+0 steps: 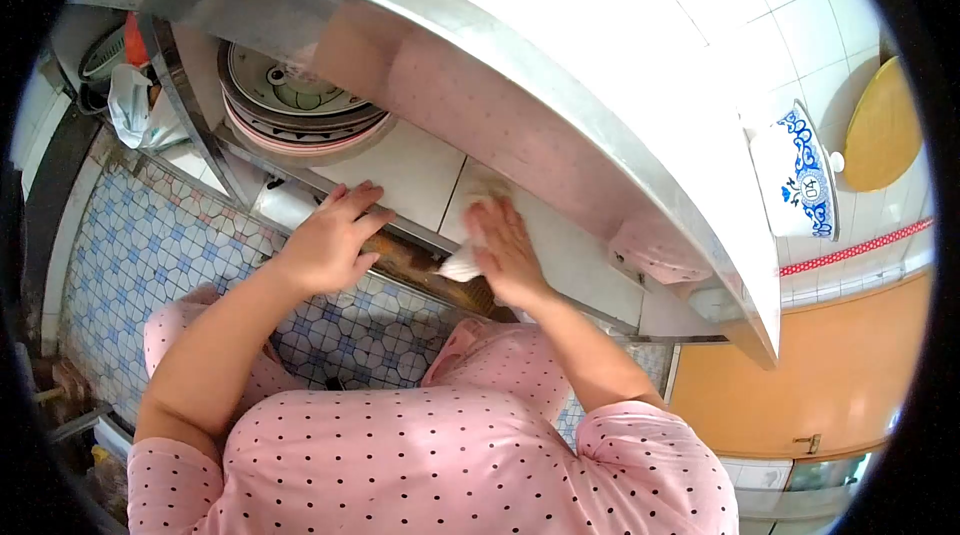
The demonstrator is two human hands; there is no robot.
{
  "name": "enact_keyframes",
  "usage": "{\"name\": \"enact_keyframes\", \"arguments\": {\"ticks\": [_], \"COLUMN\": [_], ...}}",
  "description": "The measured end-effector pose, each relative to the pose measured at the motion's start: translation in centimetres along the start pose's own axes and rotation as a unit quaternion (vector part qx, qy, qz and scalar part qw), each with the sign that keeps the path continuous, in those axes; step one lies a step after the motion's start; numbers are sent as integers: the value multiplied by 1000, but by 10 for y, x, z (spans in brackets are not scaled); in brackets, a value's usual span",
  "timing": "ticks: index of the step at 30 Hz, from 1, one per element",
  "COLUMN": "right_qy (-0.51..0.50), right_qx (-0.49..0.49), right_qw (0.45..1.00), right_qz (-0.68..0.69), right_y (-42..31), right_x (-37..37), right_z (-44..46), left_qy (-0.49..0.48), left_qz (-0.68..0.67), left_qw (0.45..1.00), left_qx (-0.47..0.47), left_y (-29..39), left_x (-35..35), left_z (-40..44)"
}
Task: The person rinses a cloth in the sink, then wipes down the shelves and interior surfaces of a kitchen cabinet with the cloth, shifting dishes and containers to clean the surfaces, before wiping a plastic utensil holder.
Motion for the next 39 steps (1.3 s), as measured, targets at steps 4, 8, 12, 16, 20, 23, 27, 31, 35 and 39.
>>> {"name": "enact_keyframes", "arguments": {"ticks": [4,8,12,16,20,23,27,31,35,39], "right_qy": [-50,-34,-12,-24,-24,-10,-67,-62,-53,-14], "right_qx": [-132,-102,-56,-25,19,75,99,110,119,110], "right_qw": [990,968,933,975,999,997,993,991,991,991], "right_qz": [27,-229,-355,-221,43,-5,-16,42,31,69], "right_y": [52,107,163,124,55,5,-44,-77,-83,-77], "right_x": [4,-10,-34,-24,-22,-25,-26,-15,-18,-9], "right_z": [28,123,212,228,189,159,128,87,59,35], "left_qy": [10,1,2,2,-6,-9,83,153,158,161], "left_qz": [15,4,3,16,35,45,41,-25,-22,-19], "left_qw": [1000,1000,1000,1000,999,999,994,986,987,987], "left_qx": [-2,4,9,14,15,9,-51,-54,-24,18], "left_y": [1,1,-4,-4,0,1,8,20,14,15], "left_x": [-3,-2,-5,-4,-3,-4,1,25,24,28], "left_z": [-1,1,4,2,4,4,-2,-18,-30,-37]}}
Point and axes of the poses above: each hand's wrist, its own z-axis towards the middle knuckle, its own x-axis out of the back of the hand, y = z × x, the point moved 7 cm from there along z, towards the middle knuckle, and after that the axes turned 2 degrees about -x, right-handed, at the moved point
